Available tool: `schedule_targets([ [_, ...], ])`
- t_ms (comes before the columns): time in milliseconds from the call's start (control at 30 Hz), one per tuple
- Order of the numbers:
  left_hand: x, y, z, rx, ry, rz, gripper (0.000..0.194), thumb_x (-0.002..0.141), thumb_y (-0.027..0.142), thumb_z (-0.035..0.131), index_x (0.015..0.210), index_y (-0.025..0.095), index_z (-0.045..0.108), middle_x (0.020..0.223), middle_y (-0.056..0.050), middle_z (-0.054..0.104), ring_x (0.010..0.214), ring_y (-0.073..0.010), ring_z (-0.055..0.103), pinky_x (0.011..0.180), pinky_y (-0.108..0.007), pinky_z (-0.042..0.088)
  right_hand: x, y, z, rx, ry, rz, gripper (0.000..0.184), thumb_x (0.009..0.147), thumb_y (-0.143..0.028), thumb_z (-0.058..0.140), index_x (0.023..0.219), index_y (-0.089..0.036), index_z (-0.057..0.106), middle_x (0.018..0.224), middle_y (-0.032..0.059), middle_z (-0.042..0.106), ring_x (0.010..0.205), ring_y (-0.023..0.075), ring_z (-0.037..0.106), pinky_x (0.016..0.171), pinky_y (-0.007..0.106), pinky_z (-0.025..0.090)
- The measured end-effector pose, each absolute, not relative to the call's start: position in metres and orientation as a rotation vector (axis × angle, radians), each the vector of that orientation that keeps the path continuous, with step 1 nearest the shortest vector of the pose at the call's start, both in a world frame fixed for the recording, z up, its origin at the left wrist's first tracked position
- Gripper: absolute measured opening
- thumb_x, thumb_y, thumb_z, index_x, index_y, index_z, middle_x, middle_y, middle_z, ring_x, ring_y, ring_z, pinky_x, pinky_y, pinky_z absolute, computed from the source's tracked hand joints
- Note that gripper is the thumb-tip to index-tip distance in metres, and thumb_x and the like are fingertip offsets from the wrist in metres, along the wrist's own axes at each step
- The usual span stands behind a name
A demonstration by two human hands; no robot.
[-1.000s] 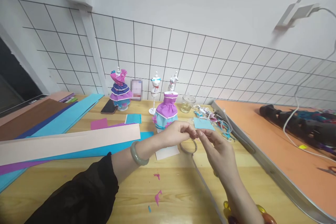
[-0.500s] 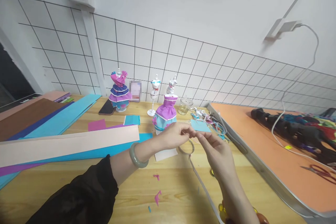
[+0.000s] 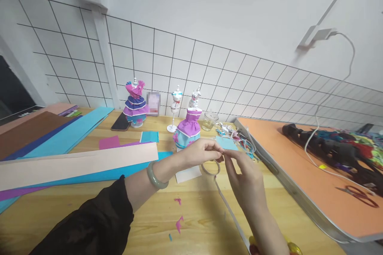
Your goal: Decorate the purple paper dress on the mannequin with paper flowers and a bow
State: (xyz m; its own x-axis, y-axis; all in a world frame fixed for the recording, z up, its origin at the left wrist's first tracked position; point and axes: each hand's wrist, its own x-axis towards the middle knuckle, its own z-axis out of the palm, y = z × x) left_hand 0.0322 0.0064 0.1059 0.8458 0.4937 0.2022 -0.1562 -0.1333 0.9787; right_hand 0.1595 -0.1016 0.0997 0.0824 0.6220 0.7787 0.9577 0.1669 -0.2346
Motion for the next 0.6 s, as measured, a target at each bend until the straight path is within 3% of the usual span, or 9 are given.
schedule_targets([
  [133,0.031,0.007,0.108,1.573,0.271,0.567,0.015,0.075,0.021,0.053,0.084,0.012,0.061,0.084,-0.007,0.063,0.081,-0.0117,0.060,0.080,-0.029,0.046,0.168,-0.102,0.101,-1.470,-1.877,-0.926,0.020,0.085,-0.017,0.050,0.100,-0.021,0.062,0.089,0.0064,0.069,0.078,0.0185,0.063,0.078,0.035,0.044],
  [300,0.029,0.007,0.109,1.540,0.327,0.561,0.020,0.076,0.031,0.053,0.075,0.013,0.061,0.082,-0.006,0.064,0.079,-0.0118,0.060,0.080,-0.030,0.046,0.175,-0.103,0.103,-1.514,-2.002,-1.007,0.027,0.084,-0.016,0.051,0.109,-0.022,0.060,0.091,0.0046,0.070,0.078,0.0181,0.063,0.077,0.035,0.041],
  [433,0.029,0.008,0.106,1.573,0.310,0.604,0.015,0.074,0.026,0.054,0.075,0.012,0.061,0.081,-0.006,0.065,0.079,-0.0114,0.060,0.079,-0.027,0.046,0.171,-0.104,0.101,-1.494,-1.960,-0.835,0.025,0.085,-0.017,0.051,0.105,-0.022,0.063,0.092,0.0059,0.070,0.080,0.0184,0.064,0.076,0.034,0.043],
  [600,0.028,0.008,0.106,1.605,0.298,0.603,0.019,0.075,0.030,0.056,0.074,0.012,0.063,0.082,-0.007,0.066,0.082,-0.0126,0.061,0.083,-0.028,0.046,0.163,-0.108,0.102,-1.533,-1.620,-0.263,0.020,0.084,-0.029,0.054,0.096,-0.021,0.068,0.095,0.0067,0.070,0.088,0.0212,0.065,0.076,0.034,0.051],
])
